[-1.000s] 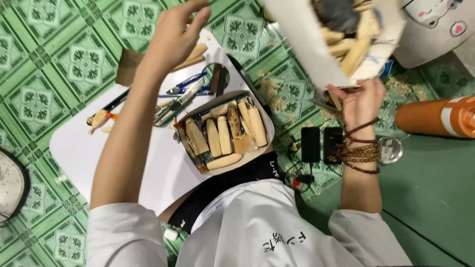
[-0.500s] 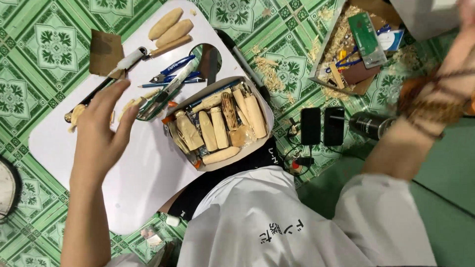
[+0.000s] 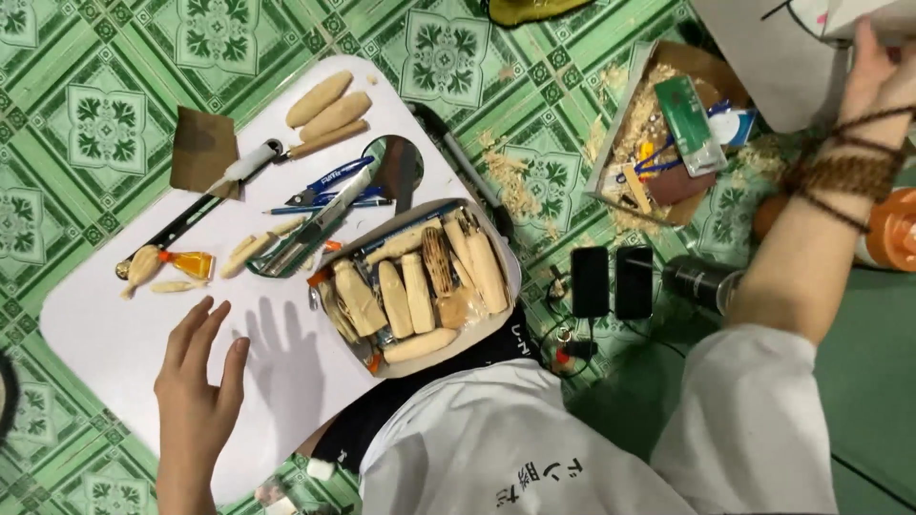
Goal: The person sits on the floor and sorts through a box of woodworking supplies, including wooden blocks, wood shavings, and tools. They pick up and examine various items, then transfer some of the contents into a second box.
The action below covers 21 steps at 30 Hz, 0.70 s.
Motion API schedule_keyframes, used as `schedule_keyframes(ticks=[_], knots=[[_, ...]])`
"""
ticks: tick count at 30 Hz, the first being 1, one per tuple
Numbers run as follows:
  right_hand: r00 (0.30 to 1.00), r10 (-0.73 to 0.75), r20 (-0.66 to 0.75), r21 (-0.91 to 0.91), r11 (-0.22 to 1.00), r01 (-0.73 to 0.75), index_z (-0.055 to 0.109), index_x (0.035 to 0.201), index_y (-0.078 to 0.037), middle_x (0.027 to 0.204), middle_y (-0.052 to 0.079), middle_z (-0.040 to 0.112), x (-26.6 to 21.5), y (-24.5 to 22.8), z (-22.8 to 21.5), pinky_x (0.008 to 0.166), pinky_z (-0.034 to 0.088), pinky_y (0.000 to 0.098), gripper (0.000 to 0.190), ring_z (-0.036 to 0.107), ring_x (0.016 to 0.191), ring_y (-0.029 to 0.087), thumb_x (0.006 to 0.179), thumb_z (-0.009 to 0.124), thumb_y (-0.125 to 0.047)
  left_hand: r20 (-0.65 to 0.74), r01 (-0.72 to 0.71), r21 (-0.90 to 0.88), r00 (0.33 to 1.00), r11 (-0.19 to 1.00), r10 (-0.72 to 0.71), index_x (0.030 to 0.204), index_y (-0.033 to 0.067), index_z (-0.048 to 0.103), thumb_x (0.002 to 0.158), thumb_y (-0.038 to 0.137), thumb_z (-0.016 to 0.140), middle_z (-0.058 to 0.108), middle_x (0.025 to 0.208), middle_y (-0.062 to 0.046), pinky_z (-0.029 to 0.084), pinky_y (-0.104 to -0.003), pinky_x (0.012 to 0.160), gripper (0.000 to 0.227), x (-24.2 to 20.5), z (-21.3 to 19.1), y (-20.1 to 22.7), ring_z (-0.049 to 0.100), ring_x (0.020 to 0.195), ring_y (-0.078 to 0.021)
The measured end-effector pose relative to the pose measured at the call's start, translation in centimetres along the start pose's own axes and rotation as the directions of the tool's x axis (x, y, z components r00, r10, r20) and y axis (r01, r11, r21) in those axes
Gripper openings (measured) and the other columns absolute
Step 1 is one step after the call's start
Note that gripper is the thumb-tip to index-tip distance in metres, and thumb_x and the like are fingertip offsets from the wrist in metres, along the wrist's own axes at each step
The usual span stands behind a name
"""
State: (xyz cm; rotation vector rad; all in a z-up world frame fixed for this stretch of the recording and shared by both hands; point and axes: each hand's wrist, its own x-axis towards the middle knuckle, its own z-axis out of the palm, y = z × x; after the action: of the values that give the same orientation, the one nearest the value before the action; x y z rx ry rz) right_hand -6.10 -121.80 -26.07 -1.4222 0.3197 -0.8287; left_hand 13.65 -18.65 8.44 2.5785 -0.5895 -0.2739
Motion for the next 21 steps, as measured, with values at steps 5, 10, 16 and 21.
schedule_keyframes(ticks=[5, 10, 16, 21], knots=[[0.860, -0.095, -0.502, -0.176, 0.984, 0.007, 0.062, 0.124, -0.013, 0.114, 0.018, 0.056, -8.4, -6.4, 14.5, 0.084, 0.050, 0.0445, 0.041, 0.054, 0.094, 0.032, 0.100, 0.064, -0.046, 0.012, -0.003, 0.034, 1.000, 0.999, 0.003, 0.142, 0.0009, 0.059, 0.104, 0.015, 0.058, 0.052, 0.152, -0.022, 0.052, -0.055, 0.099, 0.040, -0.4, 1.7, -0.6, 0.053, 0.138, -0.0401], [0.911, -0.412, 0.003, -0.879, 0.434, 0.199, 0.053, 0.103, 0.002, 0.094, 0.018, 0.054, -15.2, -6.8, 25.6, 0.075, 0.049, 0.0459, 0.007, 0.053, 0.082, 0.033, 0.103, 0.060, 0.001, -0.143, -0.174, 0.120, 0.971, 0.978, 0.190, 0.141, 0.0008, 0.061, 0.101, 0.006, 0.064, 0.051, 0.153, -0.024, 0.050, -0.054, 0.111, 0.040, -1.8, 3.9, -2.9, 0.053, 0.139, -0.0429], [0.627, 0.644, -0.438, -0.886, -0.428, -0.179, 0.004, 0.163, -0.001, 0.168, 0.025, 0.010, -15.6, -7.4, 31.8, 0.114, 0.030, 0.0622, 0.134, 0.030, 0.148, 0.049, 0.075, 0.055, -0.089, -0.293, -0.199, 0.224, 0.920, 0.954, 0.261, 0.135, -0.0083, 0.074, 0.106, 0.004, 0.072, 0.063, 0.153, -0.033, 0.058, -0.048, 0.097, 0.032, -3.3, 6.0, -5.8, 0.066, 0.127, -0.0420], [0.410, 0.710, -0.573, -0.729, -0.213, -0.650, -0.008, 0.162, -0.003, 0.159, 0.033, 0.024, -15.0, -2.9, 31.9, 0.114, 0.034, 0.0663, 0.135, 0.027, 0.143, 0.055, 0.080, 0.083, -0.060, -0.207, 0.035, 0.198, 0.978, 0.980, 0.007, 0.140, -0.0127, 0.071, 0.105, 0.001, 0.071, 0.055, 0.159, -0.029, 0.050, -0.052, 0.110, 0.038, -3.7, 6.3, -5.7, 0.056, 0.139, -0.0419]])
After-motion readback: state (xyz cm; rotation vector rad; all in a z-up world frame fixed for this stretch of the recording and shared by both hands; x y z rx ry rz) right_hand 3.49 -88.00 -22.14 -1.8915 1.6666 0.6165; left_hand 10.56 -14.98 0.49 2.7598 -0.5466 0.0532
